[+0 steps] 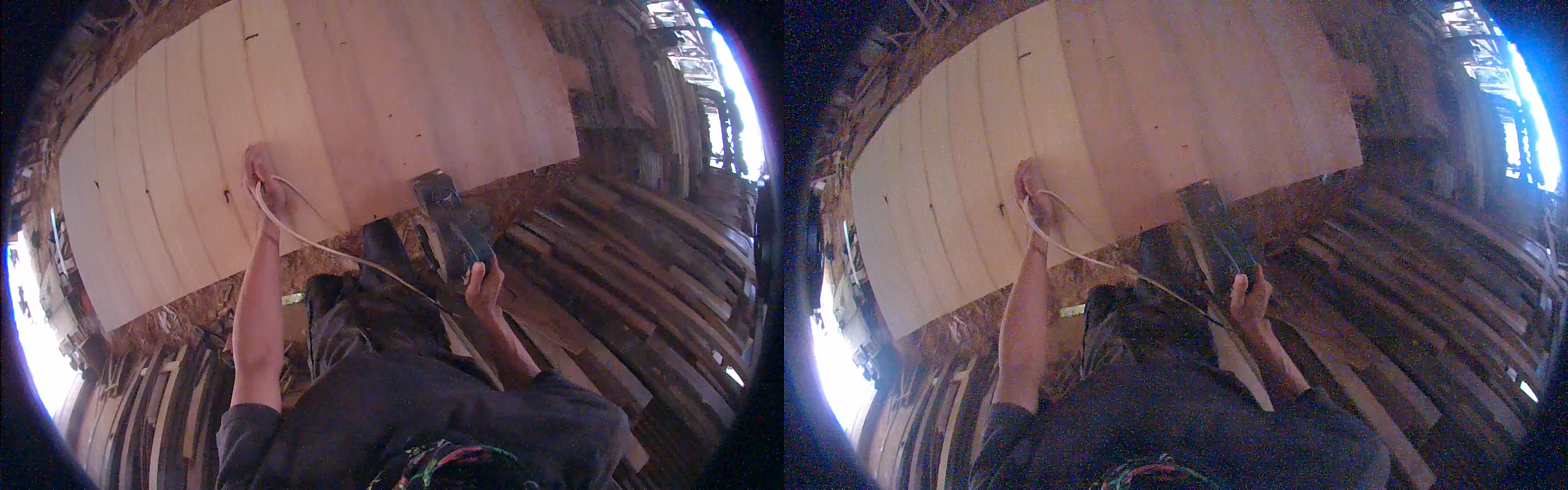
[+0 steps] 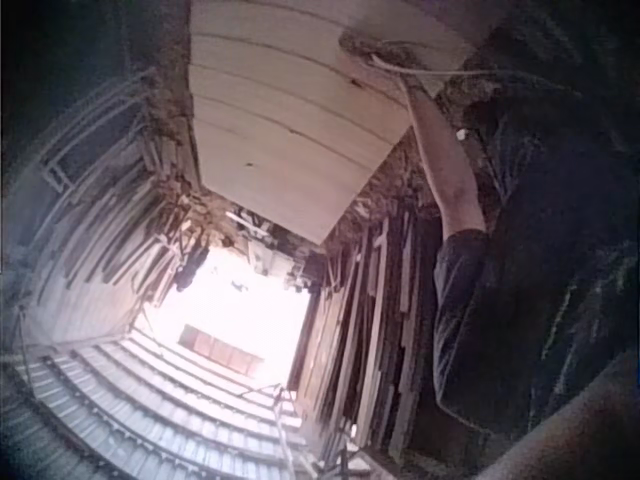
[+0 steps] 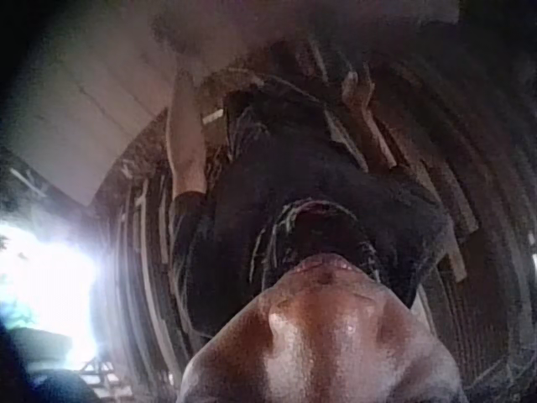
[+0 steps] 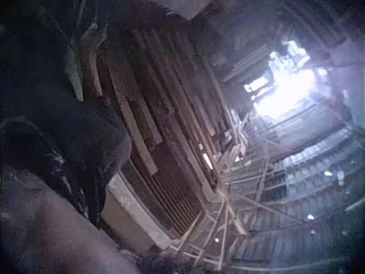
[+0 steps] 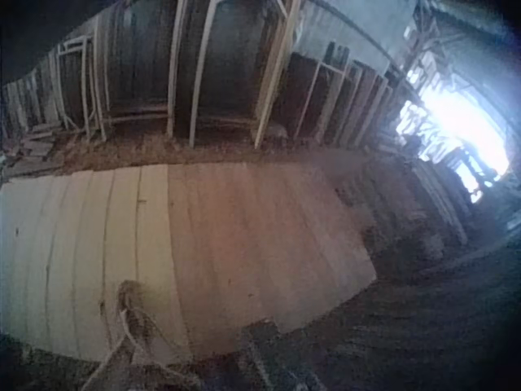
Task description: The person uses an electric sander to smooth a large flat wooden board. They move the sander back and forth across the surface while holding the power cord with the other hand. The board remains on a workbench throughout the clip.
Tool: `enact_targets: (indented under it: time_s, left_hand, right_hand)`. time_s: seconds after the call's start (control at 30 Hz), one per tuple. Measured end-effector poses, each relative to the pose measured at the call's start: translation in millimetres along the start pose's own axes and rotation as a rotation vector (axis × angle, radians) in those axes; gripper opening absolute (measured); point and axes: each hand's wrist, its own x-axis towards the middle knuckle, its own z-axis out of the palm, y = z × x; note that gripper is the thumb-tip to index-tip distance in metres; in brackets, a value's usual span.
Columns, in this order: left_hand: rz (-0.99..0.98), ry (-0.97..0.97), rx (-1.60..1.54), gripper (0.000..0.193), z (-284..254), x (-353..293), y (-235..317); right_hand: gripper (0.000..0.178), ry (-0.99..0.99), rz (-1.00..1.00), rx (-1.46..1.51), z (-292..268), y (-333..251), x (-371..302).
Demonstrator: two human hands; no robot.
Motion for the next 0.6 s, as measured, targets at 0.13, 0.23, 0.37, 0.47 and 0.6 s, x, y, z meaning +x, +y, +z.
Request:
enact_targets:
  time_s: [0.13, 0.23, 0.37, 0.47, 0.6]
  left_hand:
    - [-0.114, 0.021, -0.032, 0.047, 1.3, -7.2, -1.7]
    - [-0.001, 0.035, -0.003, 0.048, 1.7, -6.3, -18.5]
    - [-0.042, -0.045, 0.006, 0.047, 2.2, -0.8, 6.8]
    - [0.002, -0.035, 0.113, 0.045, -4.6, 1.7, 20.8]
    - [0.06, -0.004, 0.105, 0.047, -2.5, -3.2, 12.1]
  right_hand:
    - [0.035, 0.012, -0.073, -0.004, 8.5, -22.9, 30.9]
    - [0.037, 0.049, -0.121, 0.01, 34.0, -51.0, 98.8]
    - [0.051, 0.134, -0.27, 0.053, 78.9, -110.5, 216.7]
    - [0.059, 0.172, -0.43, 0.125, 117.9, -167.7, 316.3]
    - [0.067, 0.231, -0.513, 0.049, 166.2, -223.2, 447.6]
